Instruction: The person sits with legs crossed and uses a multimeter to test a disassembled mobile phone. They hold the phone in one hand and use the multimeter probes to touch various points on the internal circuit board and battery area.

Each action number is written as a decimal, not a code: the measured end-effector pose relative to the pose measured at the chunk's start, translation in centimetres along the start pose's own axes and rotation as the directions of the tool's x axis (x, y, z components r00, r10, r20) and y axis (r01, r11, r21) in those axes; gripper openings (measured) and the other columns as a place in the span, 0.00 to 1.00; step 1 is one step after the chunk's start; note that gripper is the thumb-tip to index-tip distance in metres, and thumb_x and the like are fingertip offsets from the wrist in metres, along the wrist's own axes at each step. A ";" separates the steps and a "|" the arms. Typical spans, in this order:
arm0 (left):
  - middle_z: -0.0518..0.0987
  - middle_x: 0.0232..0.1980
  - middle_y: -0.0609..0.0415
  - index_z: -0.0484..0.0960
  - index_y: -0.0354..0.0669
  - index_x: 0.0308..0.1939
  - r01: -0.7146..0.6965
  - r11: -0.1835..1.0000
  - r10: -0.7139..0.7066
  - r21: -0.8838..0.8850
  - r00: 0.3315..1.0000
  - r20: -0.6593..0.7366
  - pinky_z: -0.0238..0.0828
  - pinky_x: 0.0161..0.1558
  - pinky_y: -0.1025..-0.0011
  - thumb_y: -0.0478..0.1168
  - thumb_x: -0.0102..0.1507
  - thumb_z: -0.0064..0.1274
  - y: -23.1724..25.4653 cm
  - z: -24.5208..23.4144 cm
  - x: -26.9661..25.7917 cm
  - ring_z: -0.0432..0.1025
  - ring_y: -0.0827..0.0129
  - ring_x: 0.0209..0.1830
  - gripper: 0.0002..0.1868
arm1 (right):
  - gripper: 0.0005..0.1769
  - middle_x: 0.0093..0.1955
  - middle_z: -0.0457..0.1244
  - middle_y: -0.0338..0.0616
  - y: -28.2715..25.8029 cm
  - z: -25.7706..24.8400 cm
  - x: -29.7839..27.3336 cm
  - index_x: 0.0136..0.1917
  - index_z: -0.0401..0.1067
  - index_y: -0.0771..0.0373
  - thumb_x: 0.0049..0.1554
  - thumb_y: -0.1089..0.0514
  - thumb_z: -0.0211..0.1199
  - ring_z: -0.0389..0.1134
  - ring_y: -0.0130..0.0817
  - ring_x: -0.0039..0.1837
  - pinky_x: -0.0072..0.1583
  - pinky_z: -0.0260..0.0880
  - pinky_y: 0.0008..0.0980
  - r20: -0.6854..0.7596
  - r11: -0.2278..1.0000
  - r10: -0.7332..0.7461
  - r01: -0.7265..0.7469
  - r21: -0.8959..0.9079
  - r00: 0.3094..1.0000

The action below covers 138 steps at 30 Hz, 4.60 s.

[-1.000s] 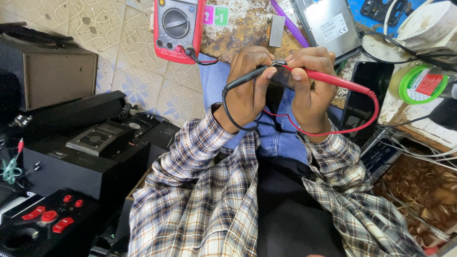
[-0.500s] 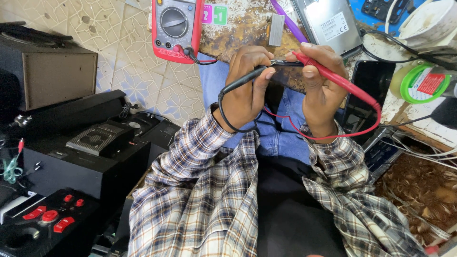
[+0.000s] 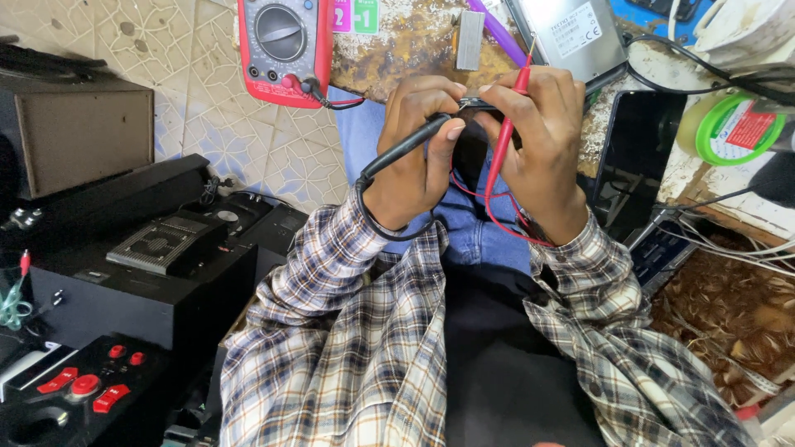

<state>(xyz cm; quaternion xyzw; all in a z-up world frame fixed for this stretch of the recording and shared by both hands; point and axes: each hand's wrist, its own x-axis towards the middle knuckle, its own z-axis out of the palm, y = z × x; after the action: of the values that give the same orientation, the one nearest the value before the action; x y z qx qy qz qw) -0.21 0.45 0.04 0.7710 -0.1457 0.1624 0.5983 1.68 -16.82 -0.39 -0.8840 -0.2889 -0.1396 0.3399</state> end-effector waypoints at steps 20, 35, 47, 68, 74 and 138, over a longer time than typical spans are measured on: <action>0.77 0.55 0.52 0.70 0.51 0.50 -0.147 0.986 0.165 0.076 0.926 -0.340 0.66 0.69 0.53 0.57 0.76 0.33 -2.9 0.9 -4.9 0.70 0.53 0.64 0.18 | 0.16 0.52 0.65 0.52 -0.8 -0.1 -1.2 0.56 0.71 0.67 0.60 0.72 0.75 0.63 0.50 0.52 0.53 0.57 0.44 0.001 0.997 0.039 -0.039 -0.063 0.999; 0.77 0.62 0.54 0.70 0.48 0.63 -0.105 0.975 0.180 0.196 0.890 -0.418 0.64 0.75 0.57 0.54 0.78 0.31 -4.6 0.8 -6.0 0.68 0.59 0.70 0.20 | 0.27 0.55 0.69 0.55 0.5 1.1 -3.3 0.56 0.72 0.66 0.50 0.76 0.84 0.69 0.52 0.56 0.54 0.64 0.46 -0.030 0.996 -0.055 0.053 -0.071 0.998; 0.76 0.63 0.53 0.70 0.46 0.65 0.012 1.000 0.000 0.029 0.919 -0.394 0.67 0.75 0.61 0.54 0.78 0.34 -4.8 0.9 -6.2 0.70 0.61 0.69 0.20 | 0.20 0.56 0.68 0.56 2.5 2.3 -4.3 0.54 0.70 0.66 0.58 0.69 0.82 0.69 0.54 0.59 0.56 0.62 0.48 -0.062 0.986 -0.166 0.167 0.024 0.984; 0.76 0.63 0.53 0.71 0.46 0.64 0.151 0.988 -0.130 0.042 0.938 -0.320 0.71 0.73 0.61 0.52 0.78 0.36 -5.0 1.0 -6.0 0.72 0.60 0.68 0.19 | 0.32 0.59 0.65 0.53 2.1 2.9 -4.8 0.54 0.71 0.64 0.45 0.80 0.84 0.65 0.53 0.62 0.59 0.57 0.49 -0.081 0.996 -0.065 0.060 -0.066 0.995; 0.74 0.66 0.45 0.71 0.43 0.63 0.099 0.987 -0.070 0.128 0.975 -0.210 0.68 0.76 0.57 0.41 0.77 0.42 -5.3 0.1 -6.1 0.71 0.54 0.71 0.13 | 0.28 0.63 0.62 0.54 1.6 2.4 -5.2 0.55 0.70 0.62 0.50 0.73 0.84 0.62 0.54 0.66 0.61 0.55 0.49 0.011 0.994 -0.024 0.025 -0.102 1.000; 0.75 0.59 0.45 0.73 0.43 0.66 -0.076 0.977 0.099 0.202 0.989 -0.107 0.72 0.65 0.57 0.51 0.78 0.36 -5.5 -1.9 -6.0 0.73 0.53 0.60 0.21 | 0.20 0.67 0.59 0.64 2.5 1.8 -3.3 0.65 0.67 0.70 0.75 0.49 0.49 0.60 0.62 0.69 0.63 0.59 0.56 -0.002 0.992 -0.116 0.116 -0.045 0.993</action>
<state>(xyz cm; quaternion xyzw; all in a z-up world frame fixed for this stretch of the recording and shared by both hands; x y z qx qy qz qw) -3.46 3.81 -6.92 0.8085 -0.1275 0.2468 0.5188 0.63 -18.45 -4.45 -0.8728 -0.3358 -0.1678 0.3119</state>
